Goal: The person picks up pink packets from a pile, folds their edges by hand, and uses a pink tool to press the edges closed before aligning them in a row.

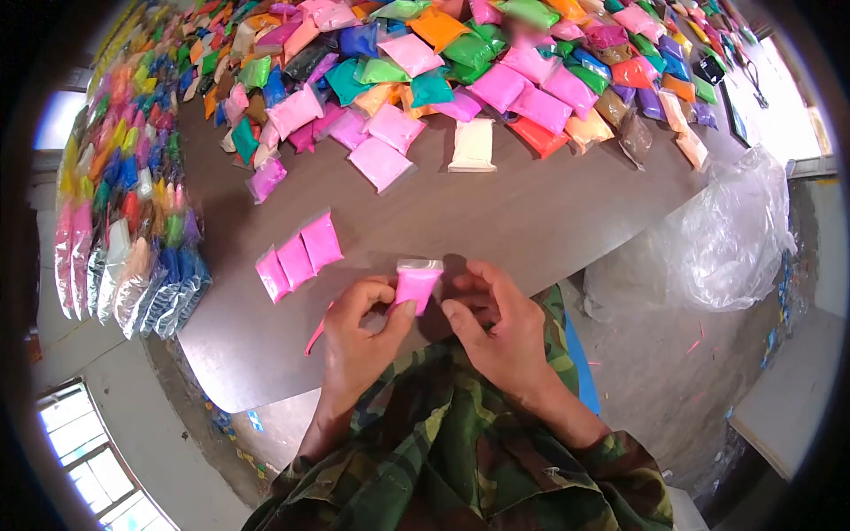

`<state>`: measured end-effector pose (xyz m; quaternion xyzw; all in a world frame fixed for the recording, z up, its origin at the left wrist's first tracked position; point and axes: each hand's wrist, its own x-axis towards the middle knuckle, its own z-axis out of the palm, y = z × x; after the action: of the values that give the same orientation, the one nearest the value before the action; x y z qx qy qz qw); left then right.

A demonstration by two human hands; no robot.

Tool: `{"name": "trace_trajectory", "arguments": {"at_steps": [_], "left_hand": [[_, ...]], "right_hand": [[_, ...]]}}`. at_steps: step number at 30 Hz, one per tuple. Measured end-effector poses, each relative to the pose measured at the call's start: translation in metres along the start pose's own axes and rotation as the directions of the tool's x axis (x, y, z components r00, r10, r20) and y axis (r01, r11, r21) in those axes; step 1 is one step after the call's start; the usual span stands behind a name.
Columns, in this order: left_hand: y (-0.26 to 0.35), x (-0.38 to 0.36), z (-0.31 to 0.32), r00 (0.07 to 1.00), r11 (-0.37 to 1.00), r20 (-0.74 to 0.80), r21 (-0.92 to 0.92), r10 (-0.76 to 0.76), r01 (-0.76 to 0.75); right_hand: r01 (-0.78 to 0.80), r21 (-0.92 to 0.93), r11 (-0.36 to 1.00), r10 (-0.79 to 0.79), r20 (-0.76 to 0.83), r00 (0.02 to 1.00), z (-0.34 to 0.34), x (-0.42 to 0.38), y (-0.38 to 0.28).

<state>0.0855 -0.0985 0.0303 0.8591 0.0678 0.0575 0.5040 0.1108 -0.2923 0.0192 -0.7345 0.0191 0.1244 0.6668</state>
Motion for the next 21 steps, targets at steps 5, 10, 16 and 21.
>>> {"name": "trace_trajectory", "arguments": {"at_steps": [5, 10, 16, 21], "left_hand": [[0.013, -0.015, -0.001, 0.985, 0.968, 0.063, -0.187, -0.159, 0.168], [0.003, -0.016, 0.010, 0.986, 0.974, -0.039, -0.169, -0.159, 0.151], [0.006, -0.020, 0.019, 0.990, 0.998, -0.130, -0.022, -0.060, 0.058], [0.007, -0.024, 0.027, 0.985, 0.991, -0.138, -0.099, -0.103, 0.089]], "right_hand": [[-0.210, 0.368, 0.906, 0.093, 0.311, 0.946, 0.000, 0.011, -0.013], [-0.144, 0.430, 0.891, 0.009, 0.300, 0.954, 0.008, 0.012, 0.015], [-0.111, 0.436, 0.893, 0.000, 0.247, 0.969, 0.011, 0.013, 0.008], [-0.153, 0.527, 0.836, 0.021, 0.247, 0.969, 0.009, 0.016, 0.004]]}}
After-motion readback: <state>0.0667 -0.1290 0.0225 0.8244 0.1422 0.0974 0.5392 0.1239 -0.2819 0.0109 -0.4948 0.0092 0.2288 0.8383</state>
